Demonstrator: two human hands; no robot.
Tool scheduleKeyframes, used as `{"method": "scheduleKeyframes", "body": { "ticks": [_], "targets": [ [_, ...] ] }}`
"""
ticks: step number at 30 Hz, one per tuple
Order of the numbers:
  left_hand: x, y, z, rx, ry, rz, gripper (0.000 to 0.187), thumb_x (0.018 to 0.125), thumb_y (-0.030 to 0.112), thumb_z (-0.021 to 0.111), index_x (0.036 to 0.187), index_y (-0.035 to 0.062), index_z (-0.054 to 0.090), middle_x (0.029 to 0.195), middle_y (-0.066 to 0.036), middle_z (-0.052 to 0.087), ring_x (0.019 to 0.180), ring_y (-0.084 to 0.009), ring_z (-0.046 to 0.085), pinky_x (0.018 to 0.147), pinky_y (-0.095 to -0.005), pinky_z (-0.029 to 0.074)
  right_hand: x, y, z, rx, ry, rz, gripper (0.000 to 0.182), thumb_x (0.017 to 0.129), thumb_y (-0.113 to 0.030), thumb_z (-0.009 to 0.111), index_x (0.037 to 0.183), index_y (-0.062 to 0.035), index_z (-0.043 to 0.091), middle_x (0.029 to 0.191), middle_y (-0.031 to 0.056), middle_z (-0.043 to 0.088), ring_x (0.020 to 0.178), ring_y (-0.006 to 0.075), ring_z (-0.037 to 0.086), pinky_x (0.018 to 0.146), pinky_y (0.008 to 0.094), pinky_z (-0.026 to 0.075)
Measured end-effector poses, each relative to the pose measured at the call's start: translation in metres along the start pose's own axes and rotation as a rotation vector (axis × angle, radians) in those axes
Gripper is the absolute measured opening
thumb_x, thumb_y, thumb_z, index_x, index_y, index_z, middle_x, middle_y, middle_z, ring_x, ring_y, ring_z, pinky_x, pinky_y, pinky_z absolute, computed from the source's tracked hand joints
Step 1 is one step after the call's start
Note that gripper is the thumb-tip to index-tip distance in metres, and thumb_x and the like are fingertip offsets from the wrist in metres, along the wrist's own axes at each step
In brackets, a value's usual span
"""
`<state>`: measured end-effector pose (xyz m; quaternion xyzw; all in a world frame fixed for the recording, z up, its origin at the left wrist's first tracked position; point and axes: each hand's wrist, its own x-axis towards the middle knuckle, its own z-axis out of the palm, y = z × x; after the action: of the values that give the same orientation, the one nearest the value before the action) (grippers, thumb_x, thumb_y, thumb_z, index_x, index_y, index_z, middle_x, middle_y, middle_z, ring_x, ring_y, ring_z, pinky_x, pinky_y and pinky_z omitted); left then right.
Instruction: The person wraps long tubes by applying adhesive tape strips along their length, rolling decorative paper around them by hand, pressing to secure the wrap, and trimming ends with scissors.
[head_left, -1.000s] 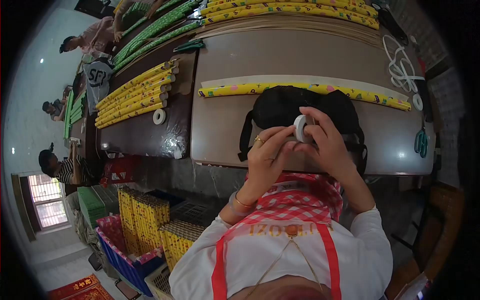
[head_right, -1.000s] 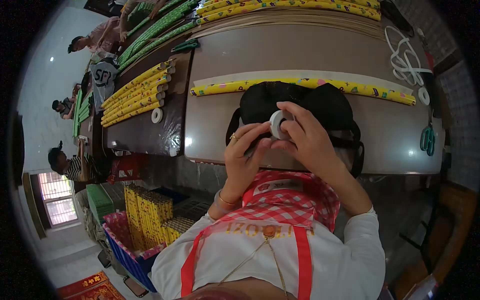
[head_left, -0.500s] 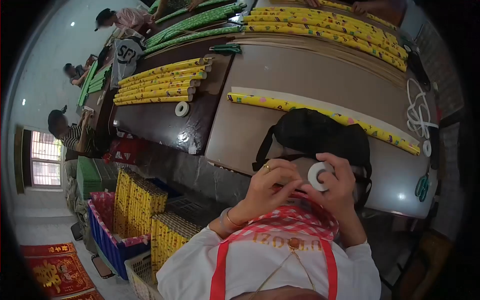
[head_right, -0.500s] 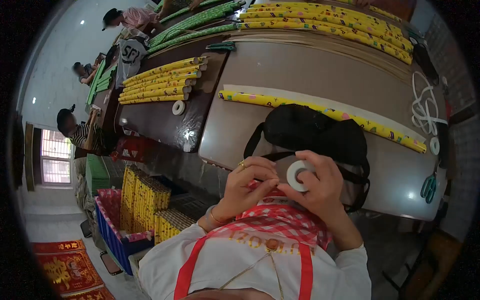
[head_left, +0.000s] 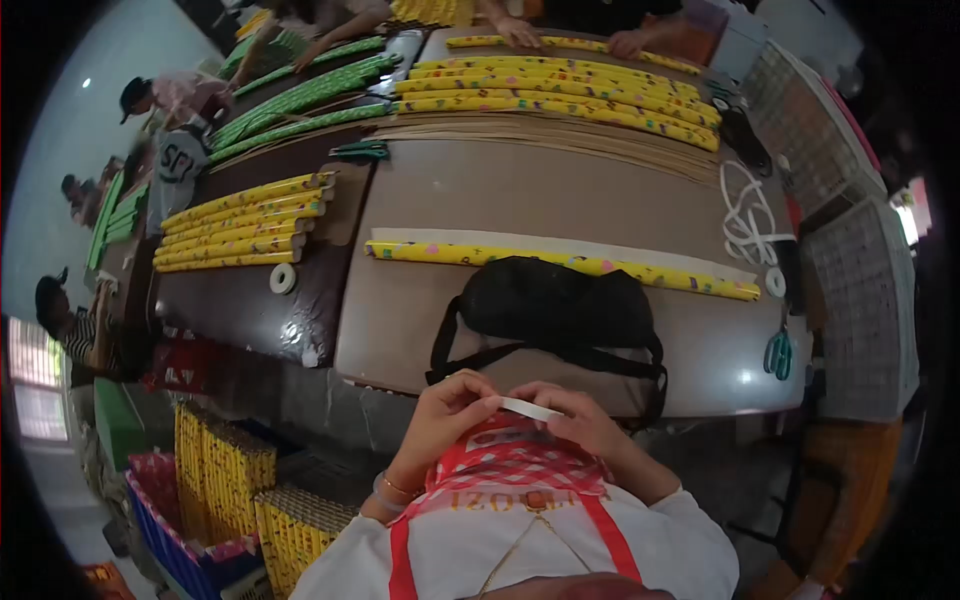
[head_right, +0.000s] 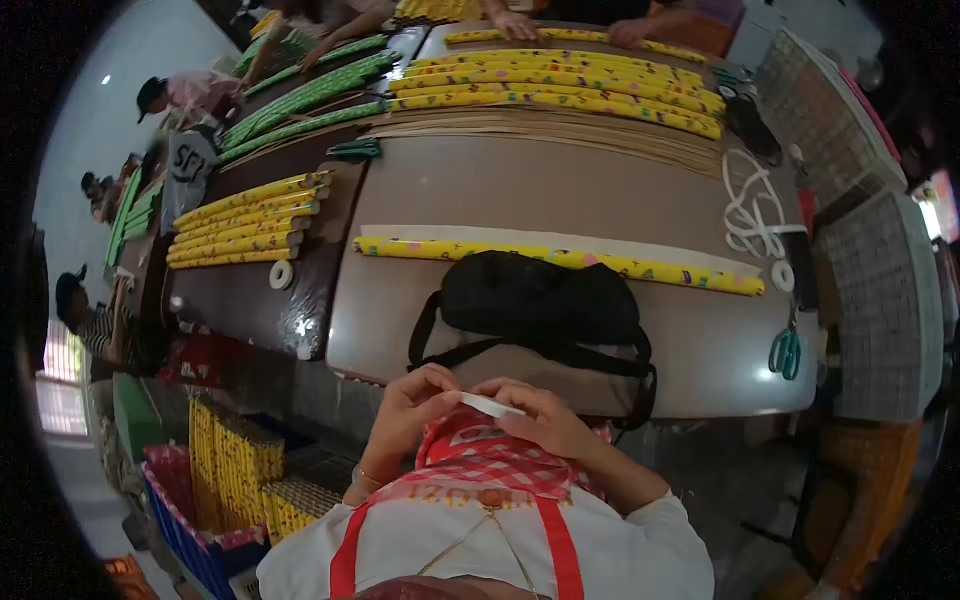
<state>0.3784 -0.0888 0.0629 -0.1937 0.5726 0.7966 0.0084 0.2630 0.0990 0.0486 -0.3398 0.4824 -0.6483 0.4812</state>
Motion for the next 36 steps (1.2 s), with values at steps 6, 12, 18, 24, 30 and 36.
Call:
{"method": "scheduleKeyframes", "body": {
  "ticks": [6, 12, 18, 24, 30, 36],
  "targets": [
    [0.007, 0.003, 0.004, 0.104, 0.018, 0.029, 0.008, 0.081, 0.002, 0.064, 0.084, -0.0024, 0.058, 0.091, -0.003, 0.054, 0.082, -0.0085, 0.054, 0.073, -0.0212, 0.044, -0.004, 0.018, 0.002, -0.069, -0.021, 0.041, 0.021, 0.089, -0.020, 0.056, 0.093, 0.0003, 0.053, 0.118, 0.0111, 0.045, 0.100, 0.0151, 0.046, 0.082, 0.0268, 0.037],
    [0.017, -0.006, 0.000, 0.037, 0.000, 0.040, 0.007, 0.081, 0.001, 0.063, 0.085, -0.0024, 0.058, 0.092, -0.003, 0.053, 0.079, -0.0085, 0.054, 0.072, -0.0205, 0.045, -0.002, 0.012, 0.006, -0.200, 0.098, 0.003, 0.024, 0.087, -0.024, 0.059, 0.090, -0.0006, 0.053, 0.115, 0.0109, 0.048, 0.092, 0.0182, 0.049, 0.078, 0.0284, 0.039],
    [0.023, -0.002, -0.006, 0.109, -0.031, 0.092, 0.008, 0.080, 0.000, 0.064, 0.084, -0.0031, 0.058, 0.091, -0.005, 0.054, 0.082, -0.0095, 0.055, 0.071, -0.0207, 0.046, -0.002, 0.009, 0.003, -0.194, 0.087, 0.061, 0.021, 0.086, -0.021, 0.060, 0.085, -0.0013, 0.053, 0.119, 0.0101, 0.047, 0.095, 0.0147, 0.049, 0.079, 0.0273, 0.038],
    [0.028, 0.003, -0.007, 0.314, -0.152, 0.159, 0.013, 0.078, 0.006, 0.069, 0.083, -0.0026, 0.060, 0.084, -0.007, 0.057, 0.080, -0.0122, 0.056, 0.069, -0.0234, 0.045, -0.005, 0.002, -0.006, -0.214, 0.057, 0.120, 0.020, 0.083, -0.018, 0.061, 0.082, -0.0005, 0.053, 0.118, 0.0120, 0.048, 0.096, 0.0162, 0.049, 0.080, 0.0281, 0.038],
    [0.032, 0.008, -0.009, 0.407, -0.147, 0.177, 0.016, 0.078, 0.012, 0.070, 0.084, -0.0009, 0.063, 0.081, -0.007, 0.059, 0.074, -0.0125, 0.057, 0.065, -0.0244, 0.045, -0.001, -0.003, -0.007, -0.372, 0.105, 0.110, 0.016, 0.081, -0.011, 0.058, 0.086, 0.0038, 0.058, 0.117, 0.0145, 0.051, 0.101, 0.0202, 0.050, 0.084, 0.0301, 0.038],
    [0.032, 0.001, -0.017, 0.359, -0.161, 0.090, 0.022, 0.082, 0.019, 0.066, 0.088, -0.0008, 0.061, 0.078, -0.007, 0.060, 0.075, -0.0115, 0.058, 0.065, -0.0247, 0.047, 0.005, 0.006, -0.010, -0.406, 0.156, 0.122, 0.015, 0.079, -0.007, 0.057, 0.085, 0.0051, 0.062, 0.115, 0.0121, 0.056, 0.097, 0.0207, 0.056, 0.082, 0.0279, 0.042]
  ]
}}
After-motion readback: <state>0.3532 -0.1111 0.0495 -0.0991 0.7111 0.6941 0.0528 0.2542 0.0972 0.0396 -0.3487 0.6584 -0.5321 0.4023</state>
